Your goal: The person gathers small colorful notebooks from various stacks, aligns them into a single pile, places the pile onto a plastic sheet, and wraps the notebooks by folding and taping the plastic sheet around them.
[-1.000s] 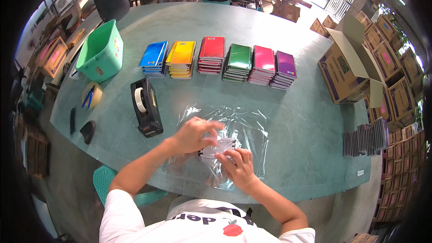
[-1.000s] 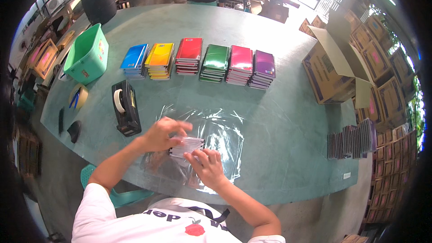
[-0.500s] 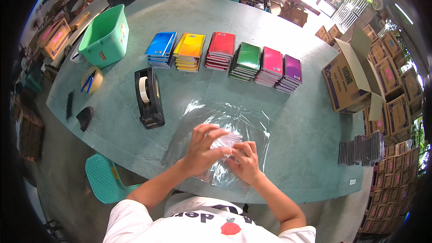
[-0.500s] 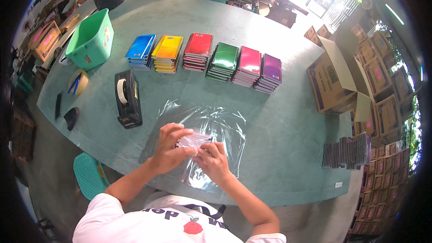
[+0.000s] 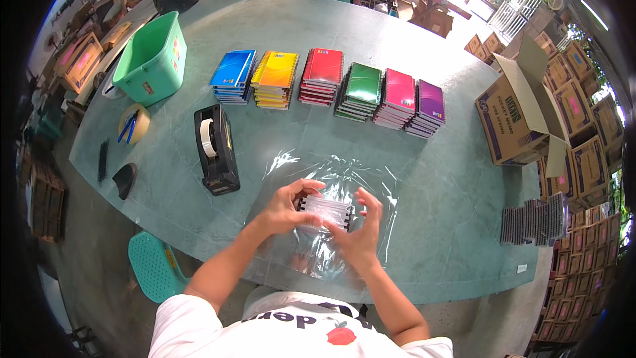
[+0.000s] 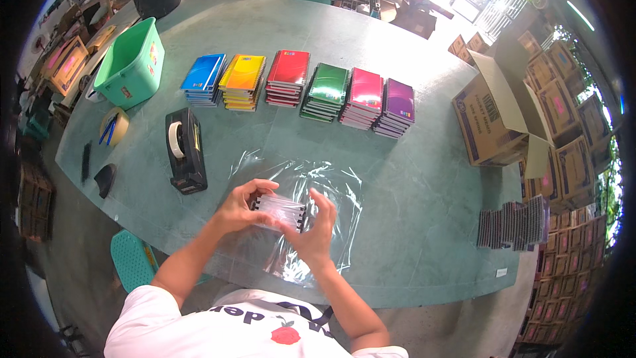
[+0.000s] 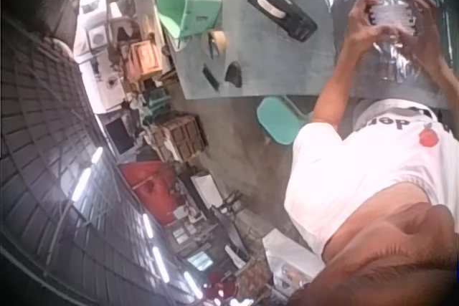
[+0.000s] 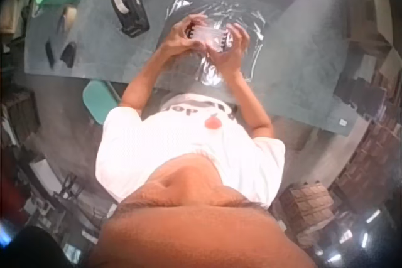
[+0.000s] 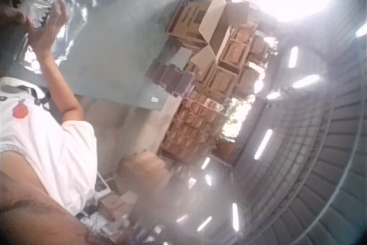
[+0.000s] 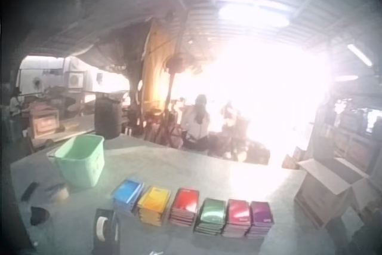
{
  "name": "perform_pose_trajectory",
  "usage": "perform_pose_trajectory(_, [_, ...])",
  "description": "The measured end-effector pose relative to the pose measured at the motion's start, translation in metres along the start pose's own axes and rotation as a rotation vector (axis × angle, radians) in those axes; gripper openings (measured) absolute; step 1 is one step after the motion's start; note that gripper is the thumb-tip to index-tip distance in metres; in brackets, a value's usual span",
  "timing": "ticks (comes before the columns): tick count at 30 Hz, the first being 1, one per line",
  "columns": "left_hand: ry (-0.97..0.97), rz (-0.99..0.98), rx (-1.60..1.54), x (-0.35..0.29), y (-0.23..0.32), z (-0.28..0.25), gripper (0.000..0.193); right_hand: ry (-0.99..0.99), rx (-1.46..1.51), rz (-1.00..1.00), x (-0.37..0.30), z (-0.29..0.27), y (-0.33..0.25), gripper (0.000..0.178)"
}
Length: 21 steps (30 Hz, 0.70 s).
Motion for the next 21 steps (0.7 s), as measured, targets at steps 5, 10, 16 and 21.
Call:
perform_pose_trajectory(5, [-0.325, 0.173, 0.602, 0.019, 0.029, 0.02, 0.049, -0.446, 0.086, 0.126, 0.02, 0.012, 0.009, 0.041])
perform_pose_trajectory(10, [-0.376, 0.323, 1.173, 0.0, 0.058, 0.067, 0.025, -0.16, -0.234, -0.258, 0.016, 0.0, -0.024, 0.02])
perform_pose_trajectory(16, [-0.329, 0.5, 1.244, -0.037, 0.063, 0.077, 0.018, -0.366, -0.579, -0.546, 0.002, 0.005, -0.059, 0.026])
perform_pose_trajectory(21, [-0.152, 0.761, 1.201, -0.061, 0.053, 0.074, 0.015, -0.441, -0.311, -0.507, 0.006, 0.008, -0.056, 0.034])
Point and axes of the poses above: each hand's wrist, its own x-axis towards the middle knuckle, its own z-axis out of the palm, y = z × x, the point moved 8 cm from there along x, towards the middle knuckle, and after that the axes turned 15 degrees about -x, right-handed, at the moved point
